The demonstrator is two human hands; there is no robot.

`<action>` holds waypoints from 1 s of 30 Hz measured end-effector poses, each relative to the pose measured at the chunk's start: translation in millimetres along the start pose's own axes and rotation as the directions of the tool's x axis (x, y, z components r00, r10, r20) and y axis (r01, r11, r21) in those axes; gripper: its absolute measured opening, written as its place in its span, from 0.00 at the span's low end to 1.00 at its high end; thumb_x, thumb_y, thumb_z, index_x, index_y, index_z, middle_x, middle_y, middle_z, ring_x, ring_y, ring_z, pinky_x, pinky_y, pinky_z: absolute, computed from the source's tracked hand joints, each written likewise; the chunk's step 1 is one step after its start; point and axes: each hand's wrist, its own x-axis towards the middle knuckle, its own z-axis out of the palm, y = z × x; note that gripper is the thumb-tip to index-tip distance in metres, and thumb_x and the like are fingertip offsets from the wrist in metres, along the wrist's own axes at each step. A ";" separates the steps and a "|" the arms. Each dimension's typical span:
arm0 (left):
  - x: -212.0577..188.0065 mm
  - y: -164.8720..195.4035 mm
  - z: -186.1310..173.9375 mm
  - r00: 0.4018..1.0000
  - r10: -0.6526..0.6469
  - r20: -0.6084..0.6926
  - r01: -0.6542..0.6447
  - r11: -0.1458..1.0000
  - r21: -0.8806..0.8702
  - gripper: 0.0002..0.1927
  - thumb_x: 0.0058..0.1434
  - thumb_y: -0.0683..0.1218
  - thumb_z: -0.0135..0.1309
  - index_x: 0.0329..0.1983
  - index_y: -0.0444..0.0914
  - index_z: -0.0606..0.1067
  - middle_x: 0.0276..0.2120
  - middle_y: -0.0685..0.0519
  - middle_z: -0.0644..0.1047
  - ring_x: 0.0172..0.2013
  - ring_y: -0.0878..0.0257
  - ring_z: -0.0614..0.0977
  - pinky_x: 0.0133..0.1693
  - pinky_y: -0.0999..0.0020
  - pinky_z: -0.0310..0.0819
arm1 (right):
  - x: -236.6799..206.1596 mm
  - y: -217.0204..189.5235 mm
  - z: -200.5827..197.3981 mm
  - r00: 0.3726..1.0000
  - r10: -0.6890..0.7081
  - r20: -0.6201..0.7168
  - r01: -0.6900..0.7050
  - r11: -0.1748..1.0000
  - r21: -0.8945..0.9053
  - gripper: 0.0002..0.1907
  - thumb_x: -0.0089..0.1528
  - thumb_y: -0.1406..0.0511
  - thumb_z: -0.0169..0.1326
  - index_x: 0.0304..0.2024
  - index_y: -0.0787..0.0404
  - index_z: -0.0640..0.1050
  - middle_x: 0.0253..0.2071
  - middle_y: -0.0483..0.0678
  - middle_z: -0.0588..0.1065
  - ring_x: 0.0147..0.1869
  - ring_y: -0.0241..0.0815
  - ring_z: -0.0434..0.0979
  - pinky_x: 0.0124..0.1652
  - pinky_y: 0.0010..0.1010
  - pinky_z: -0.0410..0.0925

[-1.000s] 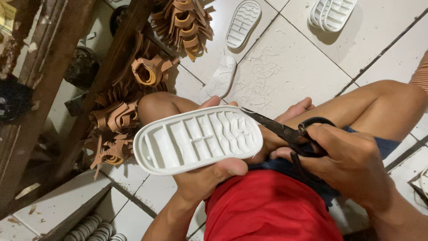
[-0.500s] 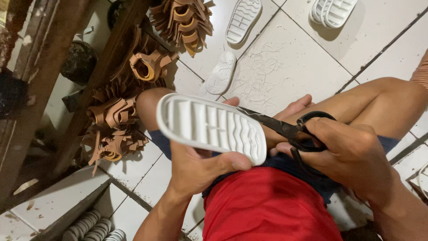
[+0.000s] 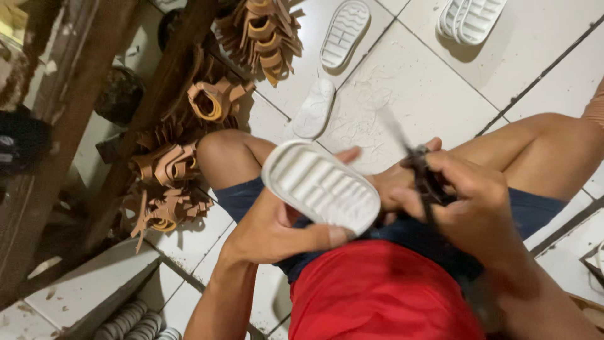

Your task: The person sits on the workshop floor and uses scissors to trim excess flashing from white rubber sandal soles, rotating each sole to cut along the edges. They place finished soles on the floor, stack the trimmed soles together, sweep scraps aside, and put the trimmed soles into a plastic bag.

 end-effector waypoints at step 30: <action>121.7 -173.2 -6.4 0.886 0.109 -0.450 0.455 -0.022 0.890 0.39 0.59 0.46 0.59 0.73 0.35 0.59 0.59 0.29 0.68 0.58 0.34 0.72 0.50 0.41 0.73 | -11.0 166.5 -6.2 0.697 0.713 0.080 -0.424 0.320 0.847 0.14 0.63 0.61 0.58 0.42 0.67 0.78 0.31 0.51 0.80 0.24 0.36 0.77 0.25 0.26 0.72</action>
